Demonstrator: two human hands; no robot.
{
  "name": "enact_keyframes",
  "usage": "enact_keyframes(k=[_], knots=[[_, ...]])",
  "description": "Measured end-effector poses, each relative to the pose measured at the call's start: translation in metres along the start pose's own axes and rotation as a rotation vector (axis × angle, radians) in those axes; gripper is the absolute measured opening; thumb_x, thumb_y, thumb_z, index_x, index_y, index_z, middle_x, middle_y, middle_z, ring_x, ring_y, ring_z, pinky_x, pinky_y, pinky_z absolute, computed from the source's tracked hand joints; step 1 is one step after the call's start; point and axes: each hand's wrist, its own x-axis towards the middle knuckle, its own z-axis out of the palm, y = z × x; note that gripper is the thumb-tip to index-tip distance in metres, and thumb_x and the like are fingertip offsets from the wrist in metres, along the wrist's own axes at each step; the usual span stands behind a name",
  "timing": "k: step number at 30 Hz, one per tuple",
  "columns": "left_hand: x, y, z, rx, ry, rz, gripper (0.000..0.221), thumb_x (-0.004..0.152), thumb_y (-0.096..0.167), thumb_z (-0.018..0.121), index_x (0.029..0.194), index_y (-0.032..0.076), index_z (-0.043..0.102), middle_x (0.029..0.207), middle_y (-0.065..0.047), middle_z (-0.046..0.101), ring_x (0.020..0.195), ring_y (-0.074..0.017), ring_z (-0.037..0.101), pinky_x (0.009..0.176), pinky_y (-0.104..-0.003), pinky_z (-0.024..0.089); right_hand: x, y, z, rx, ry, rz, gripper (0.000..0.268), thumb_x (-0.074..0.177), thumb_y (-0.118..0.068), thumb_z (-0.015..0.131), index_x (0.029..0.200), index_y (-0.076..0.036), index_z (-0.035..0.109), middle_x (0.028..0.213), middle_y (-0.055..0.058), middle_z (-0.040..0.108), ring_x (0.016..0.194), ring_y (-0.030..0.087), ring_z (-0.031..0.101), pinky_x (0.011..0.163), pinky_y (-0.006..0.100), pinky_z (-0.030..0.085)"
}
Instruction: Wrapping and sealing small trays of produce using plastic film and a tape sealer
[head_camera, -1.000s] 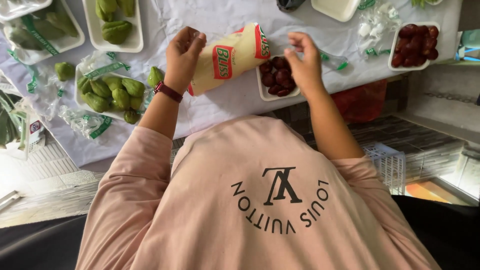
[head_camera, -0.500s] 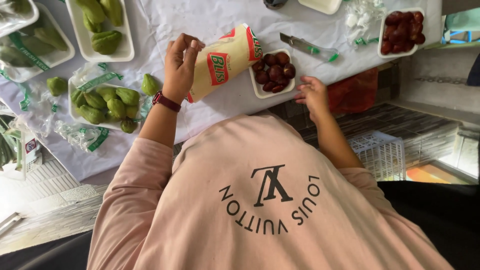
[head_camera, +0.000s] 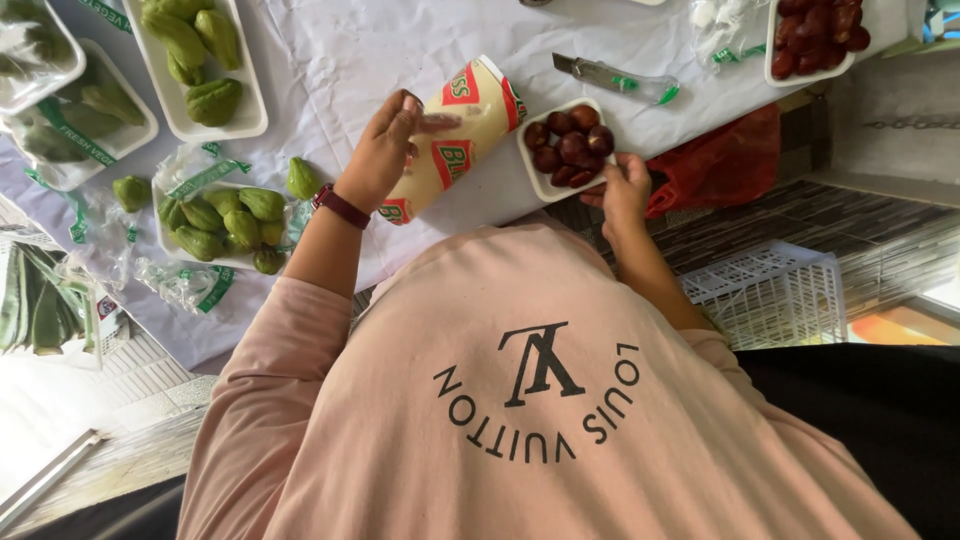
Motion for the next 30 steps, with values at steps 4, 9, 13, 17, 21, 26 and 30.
enact_keyframes(k=[4,9,13,17,21,26,30], knots=[[-0.01,0.011,0.013,0.055,-0.075,-0.104,0.033,0.102,0.047,0.031,0.087,0.017,0.03,0.118,-0.002,0.08,0.111,-0.0111,0.068,0.061,-0.026,0.034,0.006,0.017,-0.022,0.079,0.049,0.058,0.016,0.096,-0.018,0.06,0.11,-0.012,0.056,0.118,0.012,0.06,0.103,0.028,0.066,0.062,0.039,0.07],[0.01,-0.08,0.008,-0.036,-0.009,-0.101,0.04,0.11,0.047,0.046,0.117,0.013,0.066,0.101,-0.008,0.06,0.089,-0.0193,0.058,0.067,-0.029,0.054,0.026,0.052,-0.051,0.224,0.031,-0.011,0.015,0.106,-0.008,0.04,0.111,-0.016,0.052,0.105,0.011,0.063,0.08,0.032,0.077,0.066,0.046,0.074],[0.006,-0.089,0.025,-0.14,-0.014,-0.148,0.045,0.108,0.046,0.056,0.131,0.008,0.065,0.114,-0.017,0.063,0.109,-0.0269,0.058,0.096,-0.043,0.053,0.01,0.019,-0.058,0.215,0.047,-0.008,0.014,0.108,-0.011,0.038,0.11,-0.019,0.049,0.103,0.006,0.066,0.078,0.025,0.077,0.065,0.035,0.072],[-0.027,0.022,0.043,-0.308,-0.056,-0.163,0.03,0.105,0.036,0.058,0.117,0.009,0.063,0.11,-0.012,0.07,0.109,-0.0178,0.063,0.1,-0.032,0.049,0.016,-0.013,-0.08,0.207,0.023,-0.068,0.014,0.11,-0.015,0.042,0.106,-0.025,0.051,0.101,0.002,0.072,0.076,0.024,0.079,0.059,0.035,0.072],[-0.047,0.055,0.042,-0.267,-0.29,-0.069,0.023,0.108,0.028,0.043,0.095,0.011,0.053,0.094,-0.005,0.059,0.094,-0.0127,0.056,0.088,-0.024,0.045,0.018,-0.062,-0.085,0.089,-0.052,-0.193,0.014,0.111,-0.014,0.044,0.11,-0.023,0.055,0.102,0.003,0.074,0.075,0.025,0.08,0.059,0.042,0.073],[-0.048,0.047,0.041,-0.132,-0.451,0.034,0.023,0.11,0.025,0.037,0.089,0.015,0.042,0.089,0.005,0.037,0.083,-0.0097,0.036,0.082,-0.025,0.033,-0.014,-0.144,-0.021,-0.041,-0.136,-0.194,0.012,0.104,-0.01,0.053,0.109,-0.015,0.062,0.11,0.007,0.071,0.078,0.025,0.075,0.048,0.033,0.067],[-0.059,0.073,0.04,-0.12,-0.372,0.098,0.027,0.112,0.029,0.036,0.088,0.017,0.038,0.086,0.007,0.031,0.077,-0.0071,0.029,0.073,-0.023,0.031,0.002,-0.155,0.031,-0.177,-0.393,-0.235,0.021,0.1,-0.002,0.049,0.108,-0.016,0.061,0.096,0.007,0.067,0.07,0.022,0.069,0.047,0.035,0.062]])
